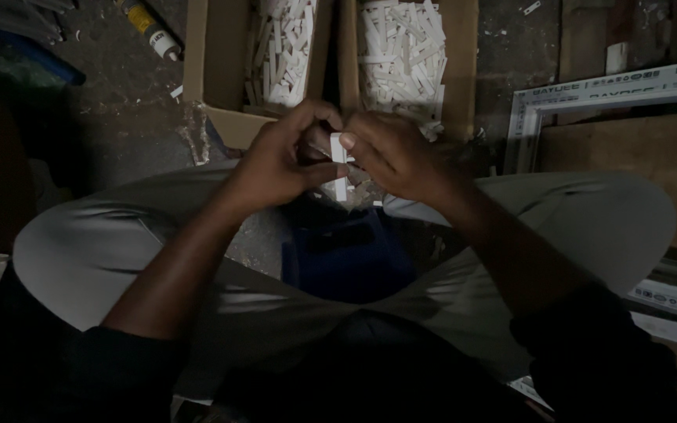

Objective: The person sits cross-legged and repeatedly picks small white plastic clips from a cardboard box, inspects them by hand, and places them into a second box. The person handles the clips one at a time throughout the clip.

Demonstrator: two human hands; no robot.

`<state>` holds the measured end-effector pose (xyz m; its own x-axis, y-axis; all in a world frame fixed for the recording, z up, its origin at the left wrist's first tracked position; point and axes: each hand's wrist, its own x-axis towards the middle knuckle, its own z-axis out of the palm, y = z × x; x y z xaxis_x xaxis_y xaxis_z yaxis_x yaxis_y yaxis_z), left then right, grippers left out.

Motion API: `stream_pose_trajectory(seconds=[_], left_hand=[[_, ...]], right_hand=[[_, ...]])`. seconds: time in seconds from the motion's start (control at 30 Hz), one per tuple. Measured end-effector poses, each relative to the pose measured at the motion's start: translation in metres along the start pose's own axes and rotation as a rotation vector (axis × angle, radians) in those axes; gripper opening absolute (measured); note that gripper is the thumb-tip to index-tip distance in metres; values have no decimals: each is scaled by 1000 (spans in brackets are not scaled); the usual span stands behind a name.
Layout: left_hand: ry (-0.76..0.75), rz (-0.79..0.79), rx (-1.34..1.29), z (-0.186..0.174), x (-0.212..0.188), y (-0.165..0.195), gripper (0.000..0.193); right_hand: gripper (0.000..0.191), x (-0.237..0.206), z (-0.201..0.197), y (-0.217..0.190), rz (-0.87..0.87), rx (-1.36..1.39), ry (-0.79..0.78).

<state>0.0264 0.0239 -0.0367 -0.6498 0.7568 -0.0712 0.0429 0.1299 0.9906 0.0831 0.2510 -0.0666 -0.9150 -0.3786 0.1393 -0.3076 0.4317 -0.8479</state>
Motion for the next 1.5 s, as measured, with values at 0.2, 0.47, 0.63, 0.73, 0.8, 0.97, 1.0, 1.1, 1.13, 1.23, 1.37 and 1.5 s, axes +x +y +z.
stream_pose_trajectory(seconds=[0.2, 0.47, 0.63, 0.73, 0.8, 0.97, 1.0, 1.1, 1.13, 1.23, 1.37, 1.5], left_hand=[[-2, -53, -88, 0, -1, -5, 49], [14, 54, -33, -3, -3, -3, 44], [74, -142, -34, -6, -2, 7, 44], [53, 32, 59, -13, -3, 13, 48], [40, 6, -71, -16, -5, 16, 41], [54, 11, -124, -18, -5, 12, 27], [62, 5, -116, -17, -5, 10, 26], [87, 106, -155, -12, -6, 5, 25], [97, 160, -179, -10, -7, 3, 24], [118, 200, -195, -4, -6, -1, 23], [178, 216, -110, 1, -8, -5, 23], [235, 207, -57, 5, -10, -6, 21]], right_hand=[[26, -2, -5, 3, -60, -15, -4], [26, -3, -7, 7, -68, 31, -110], [33, -6, 1, 21, -44, 94, -160], [33, -9, 4, 26, 64, 253, -150], [33, -10, 4, 27, 125, 347, -155], [34, -7, 3, 22, 125, 470, -162], [34, -7, 3, 20, 124, 498, -151], [35, -8, 5, 16, 149, 540, -116], [36, -9, 6, 16, 174, 528, -107], [35, -10, 11, 19, 166, 485, -30], [32, -12, 15, 28, 168, 460, 25], [32, -13, 14, 27, 180, 480, 12]])
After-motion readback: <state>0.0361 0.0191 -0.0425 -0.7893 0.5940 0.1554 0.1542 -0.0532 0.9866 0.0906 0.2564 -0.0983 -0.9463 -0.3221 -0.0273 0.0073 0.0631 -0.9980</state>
